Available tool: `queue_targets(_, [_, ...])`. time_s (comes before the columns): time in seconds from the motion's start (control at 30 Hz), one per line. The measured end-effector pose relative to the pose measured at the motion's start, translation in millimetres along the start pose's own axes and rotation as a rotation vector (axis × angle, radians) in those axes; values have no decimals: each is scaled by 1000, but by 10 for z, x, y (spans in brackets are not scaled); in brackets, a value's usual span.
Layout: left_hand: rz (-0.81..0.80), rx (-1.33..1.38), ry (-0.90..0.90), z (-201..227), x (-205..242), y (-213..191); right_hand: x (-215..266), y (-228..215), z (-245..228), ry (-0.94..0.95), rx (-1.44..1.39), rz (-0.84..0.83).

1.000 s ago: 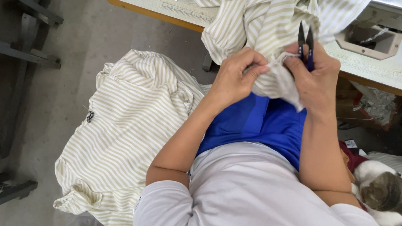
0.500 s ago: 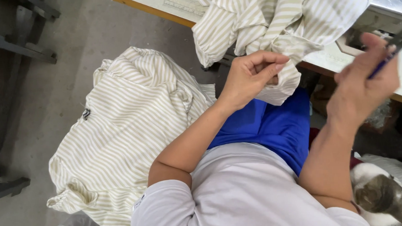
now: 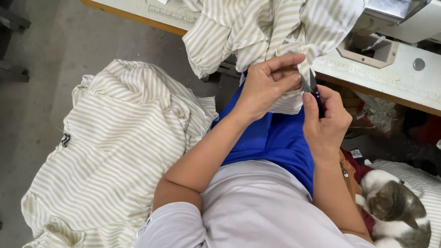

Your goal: A person is trimming excess threads from striped fabric pieces using small scissors at a sewing workstation.

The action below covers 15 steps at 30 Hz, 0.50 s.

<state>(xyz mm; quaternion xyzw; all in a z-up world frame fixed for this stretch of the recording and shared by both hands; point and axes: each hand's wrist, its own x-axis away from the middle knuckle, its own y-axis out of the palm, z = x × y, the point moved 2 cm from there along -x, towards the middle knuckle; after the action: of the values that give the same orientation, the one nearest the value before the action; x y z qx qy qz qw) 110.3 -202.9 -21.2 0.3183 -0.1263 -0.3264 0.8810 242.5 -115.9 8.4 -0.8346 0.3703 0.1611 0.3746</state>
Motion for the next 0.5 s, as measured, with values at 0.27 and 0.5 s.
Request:
queue_targets(0.27, [-15, -6, -27, -21, -5, 23, -45, 34, -23, -35, 57, 25])
queue_targets(0.5, [-14, -2, -24, -97, -42, -5, -54, 26, -38, -46, 112, 13])
